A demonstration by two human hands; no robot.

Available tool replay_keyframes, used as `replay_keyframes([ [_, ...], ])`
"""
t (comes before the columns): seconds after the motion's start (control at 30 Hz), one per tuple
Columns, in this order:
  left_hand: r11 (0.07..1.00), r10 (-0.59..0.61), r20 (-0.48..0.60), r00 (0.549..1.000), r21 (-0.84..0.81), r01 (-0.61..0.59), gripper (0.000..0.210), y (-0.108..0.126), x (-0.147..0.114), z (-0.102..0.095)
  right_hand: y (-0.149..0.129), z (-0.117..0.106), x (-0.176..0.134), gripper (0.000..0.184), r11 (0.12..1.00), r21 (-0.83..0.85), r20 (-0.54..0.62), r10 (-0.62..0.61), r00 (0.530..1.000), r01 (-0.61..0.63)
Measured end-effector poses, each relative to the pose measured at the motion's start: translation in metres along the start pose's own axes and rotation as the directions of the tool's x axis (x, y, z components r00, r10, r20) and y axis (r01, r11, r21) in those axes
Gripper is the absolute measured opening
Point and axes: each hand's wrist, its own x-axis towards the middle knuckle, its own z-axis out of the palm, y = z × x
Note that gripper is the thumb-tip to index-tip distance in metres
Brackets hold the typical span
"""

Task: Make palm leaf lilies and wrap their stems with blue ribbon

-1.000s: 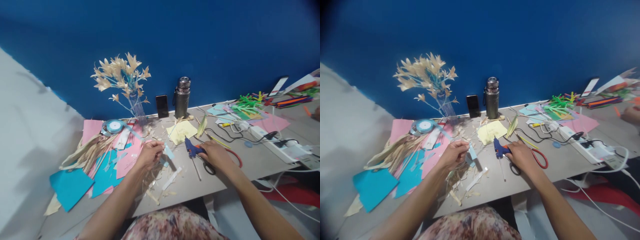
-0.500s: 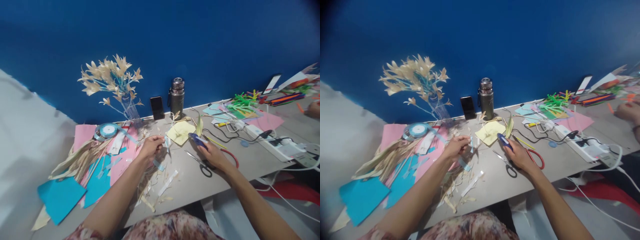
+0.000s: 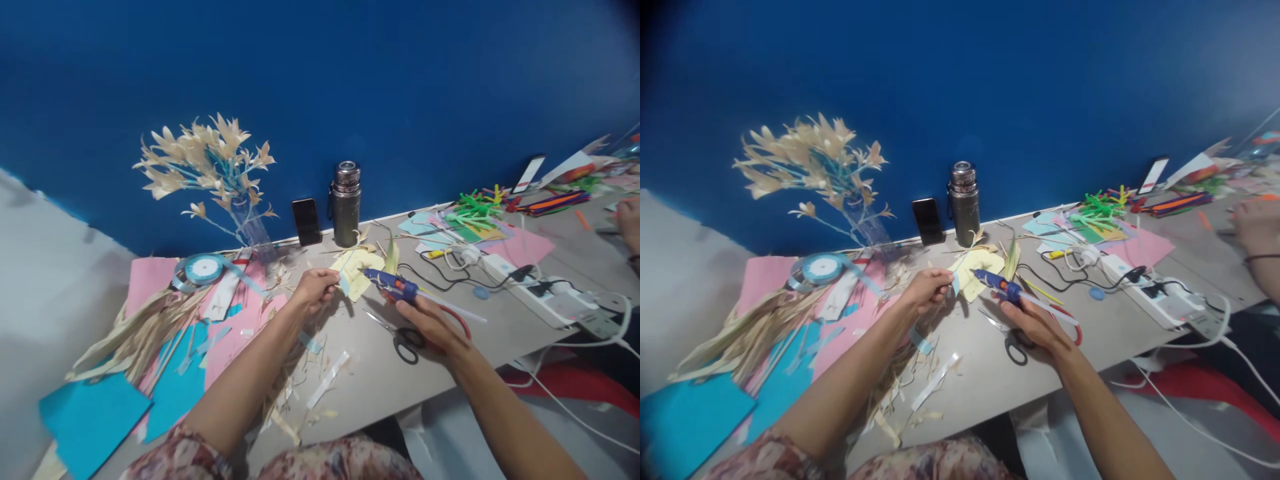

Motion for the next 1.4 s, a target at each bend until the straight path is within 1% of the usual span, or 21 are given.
replay_keyframes([
  [0.07,1.0,0.0,0.003,1.0,0.008,0.0,0.022,0.001,-0.004,0.002,-0.009,0.008,0.0,0.047,1.0,-0.027,0.054,0.011,0.998,-0.009],
  [0.2,1.0,0.009,-0.002,1.0,0.022,-0.009,0.019,0.003,-0.007,0.006,-0.021,0.015,0.004,0.044,0.993,-0.097,0.119,-0.05,0.992,0.062],
  [0.27,1.0,0.012,0.0,1.0,0.029,-0.012,0.018,0.004,-0.008,0.007,-0.021,0.015,0.006,0.044,0.991,-0.109,0.127,-0.06,0.99,0.075],
  [0.37,0.999,0.009,0.01,1.0,0.035,-0.009,0.017,0.005,-0.009,0.008,-0.012,0.015,0.009,0.044,0.991,-0.113,0.141,-0.05,0.989,0.066],
  [0.47,0.999,0.002,0.024,1.0,0.036,-0.003,0.014,0.007,-0.011,0.009,-0.003,0.015,0.01,0.046,0.991,-0.122,0.144,-0.031,0.989,0.049],
  [0.53,0.999,-0.005,0.038,0.999,0.035,0.003,0.014,0.008,-0.013,0.008,-0.003,0.015,0.009,0.047,0.99,-0.14,0.14,-0.011,0.99,0.03],
  [0.7,1.0,-0.004,0.059,0.998,0.025,0.002,0.017,0.008,-0.014,0.008,-0.018,0.015,0.004,0.047,0.988,-0.156,0.103,0.0,0.995,0.016],
  [0.8,1.0,0.003,0.063,0.998,0.021,-0.005,0.017,0.008,-0.014,0.008,-0.023,0.015,0.002,0.044,0.984,-0.173,0.124,-0.013,0.992,0.035],
  [0.93,1.0,0.008,0.063,0.998,0.018,-0.009,0.016,0.007,-0.014,0.007,-0.015,0.014,0.005,0.042,0.985,-0.165,0.133,-0.026,0.991,0.048],
  [1.07,1.0,0.009,0.063,0.998,0.013,-0.009,0.017,0.007,-0.013,0.005,-0.009,0.013,0.005,0.044,0.988,-0.157,0.101,0.0,0.995,0.016],
  [1.13,1.0,0.007,0.065,0.998,0.013,-0.008,0.018,0.007,-0.013,0.004,-0.013,0.014,0.004,0.04,0.988,-0.153,0.101,-0.019,0.995,0.034],
  [1.27,1.0,0.006,0.067,0.998,0.014,-0.007,0.019,0.006,-0.013,0.003,-0.027,0.017,0.001,0.025,0.981,-0.146,0.062,-0.119,0.991,0.127],
  [1.33,1.0,0.01,0.067,0.998,0.013,-0.011,0.02,0.005,-0.013,0.002,-0.032,0.018,0.0,0.024,0.978,-0.156,0.062,-0.132,0.989,0.14],
  [1.4,1.0,0.018,0.069,0.997,0.01,-0.019,0.021,0.005,-0.013,0.002,-0.034,0.017,0.0,0.024,0.975,-0.17,0.089,-0.132,0.987,0.146],
])
